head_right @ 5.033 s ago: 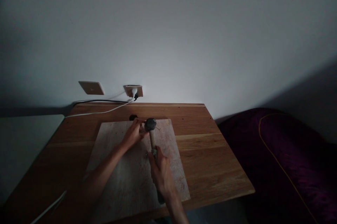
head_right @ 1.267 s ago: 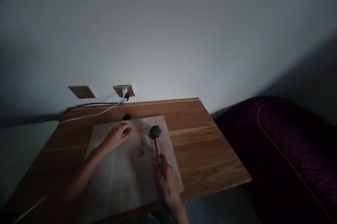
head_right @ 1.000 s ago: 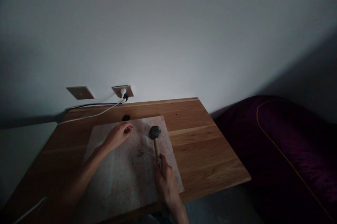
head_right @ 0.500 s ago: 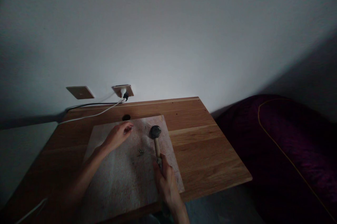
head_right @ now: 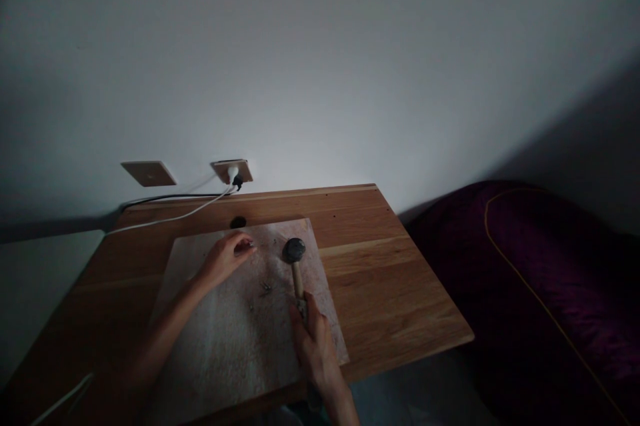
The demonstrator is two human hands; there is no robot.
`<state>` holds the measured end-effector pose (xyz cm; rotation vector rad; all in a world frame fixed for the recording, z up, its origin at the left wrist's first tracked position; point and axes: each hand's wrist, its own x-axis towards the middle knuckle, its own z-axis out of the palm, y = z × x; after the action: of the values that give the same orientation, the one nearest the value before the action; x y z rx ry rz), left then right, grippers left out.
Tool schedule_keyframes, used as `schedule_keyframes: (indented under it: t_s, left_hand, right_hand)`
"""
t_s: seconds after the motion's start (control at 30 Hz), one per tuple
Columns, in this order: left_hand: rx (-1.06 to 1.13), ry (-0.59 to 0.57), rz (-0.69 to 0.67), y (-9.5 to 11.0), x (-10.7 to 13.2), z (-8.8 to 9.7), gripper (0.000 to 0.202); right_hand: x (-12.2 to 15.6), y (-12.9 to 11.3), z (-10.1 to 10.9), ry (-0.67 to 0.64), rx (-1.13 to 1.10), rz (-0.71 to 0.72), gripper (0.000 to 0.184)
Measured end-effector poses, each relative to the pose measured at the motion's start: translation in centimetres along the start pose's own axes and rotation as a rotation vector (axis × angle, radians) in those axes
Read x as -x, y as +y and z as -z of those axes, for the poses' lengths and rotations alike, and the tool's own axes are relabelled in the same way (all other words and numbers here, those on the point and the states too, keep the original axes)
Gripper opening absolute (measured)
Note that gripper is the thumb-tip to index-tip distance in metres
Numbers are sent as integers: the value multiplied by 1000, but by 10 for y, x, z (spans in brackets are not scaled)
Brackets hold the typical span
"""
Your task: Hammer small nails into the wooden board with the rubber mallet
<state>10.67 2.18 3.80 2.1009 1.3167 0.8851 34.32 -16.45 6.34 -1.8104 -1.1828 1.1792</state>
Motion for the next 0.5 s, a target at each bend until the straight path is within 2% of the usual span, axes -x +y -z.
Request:
schedule_keyframes:
  t_s: [0.2,0.37,0.5]
  left_hand:
    - [68,75,-33,-9,-2,-3,10]
    - [105,80,-72,-12,1,-3,10]
    - [99,98,-110,-14,4,-3,9]
  right_hand:
    - [1,3,-3,23,-1,10,74]
    - [1,2,-7,84,13,-5,80]
    - [4,-4,-10,21,-1,-39,83]
